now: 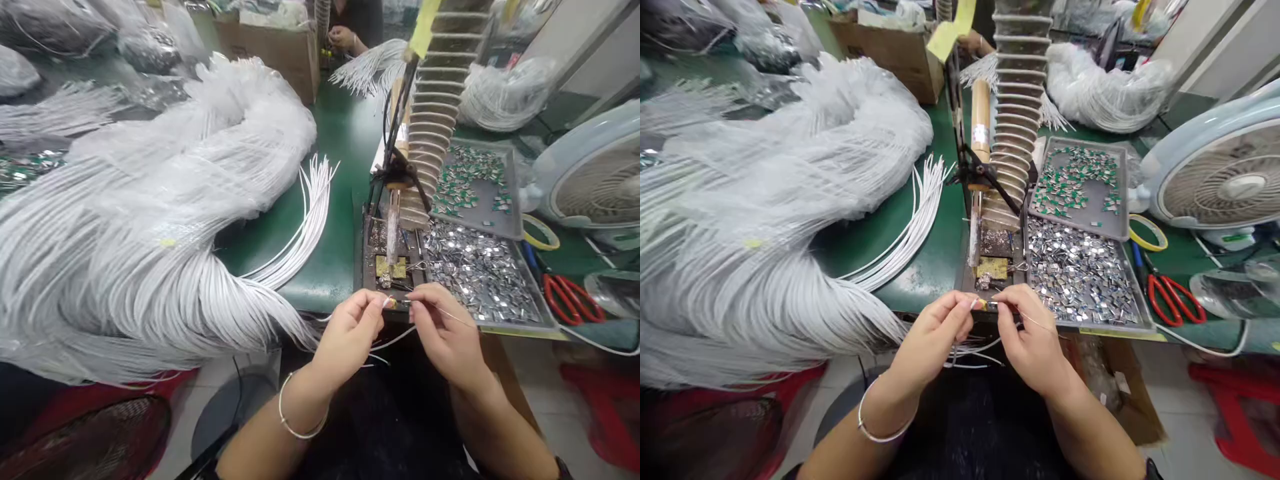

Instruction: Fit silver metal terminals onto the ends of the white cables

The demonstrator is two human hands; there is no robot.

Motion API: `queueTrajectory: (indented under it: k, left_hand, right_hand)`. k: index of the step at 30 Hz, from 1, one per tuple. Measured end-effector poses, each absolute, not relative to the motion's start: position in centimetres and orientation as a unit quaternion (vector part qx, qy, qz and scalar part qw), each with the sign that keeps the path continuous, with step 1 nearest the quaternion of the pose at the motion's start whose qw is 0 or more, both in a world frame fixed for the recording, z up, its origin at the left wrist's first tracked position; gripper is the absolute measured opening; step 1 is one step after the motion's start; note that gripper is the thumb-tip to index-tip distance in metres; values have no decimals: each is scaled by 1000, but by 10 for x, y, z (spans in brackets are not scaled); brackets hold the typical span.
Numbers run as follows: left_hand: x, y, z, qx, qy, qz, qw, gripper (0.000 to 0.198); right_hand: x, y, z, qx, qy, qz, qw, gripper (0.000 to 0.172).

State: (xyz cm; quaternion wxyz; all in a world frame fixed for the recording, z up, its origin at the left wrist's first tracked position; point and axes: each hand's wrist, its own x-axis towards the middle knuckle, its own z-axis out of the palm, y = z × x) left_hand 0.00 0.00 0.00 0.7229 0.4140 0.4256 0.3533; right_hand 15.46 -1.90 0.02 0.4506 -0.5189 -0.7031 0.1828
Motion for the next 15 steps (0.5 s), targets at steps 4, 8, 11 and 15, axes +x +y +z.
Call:
queueTrajectory:
  k: [4, 8, 11, 15]
  left_hand:
    - [-2, 1, 4, 418, 425, 369, 713, 24]
    - [-3, 3, 9, 414, 398, 397, 716, 16]
    - [-2, 3, 12, 416, 389, 392, 722, 13]
    - [-2, 3, 12, 431, 398, 384, 713, 11]
  right_hand:
    - [150, -20, 3, -527, -687, 194, 461, 15]
    - [147, -20, 3, -534, -667, 224, 469, 13]
    - [146, -21, 2, -535, -659, 241, 471, 13]
    - [146, -20, 1, -536, -653, 254, 470, 12]
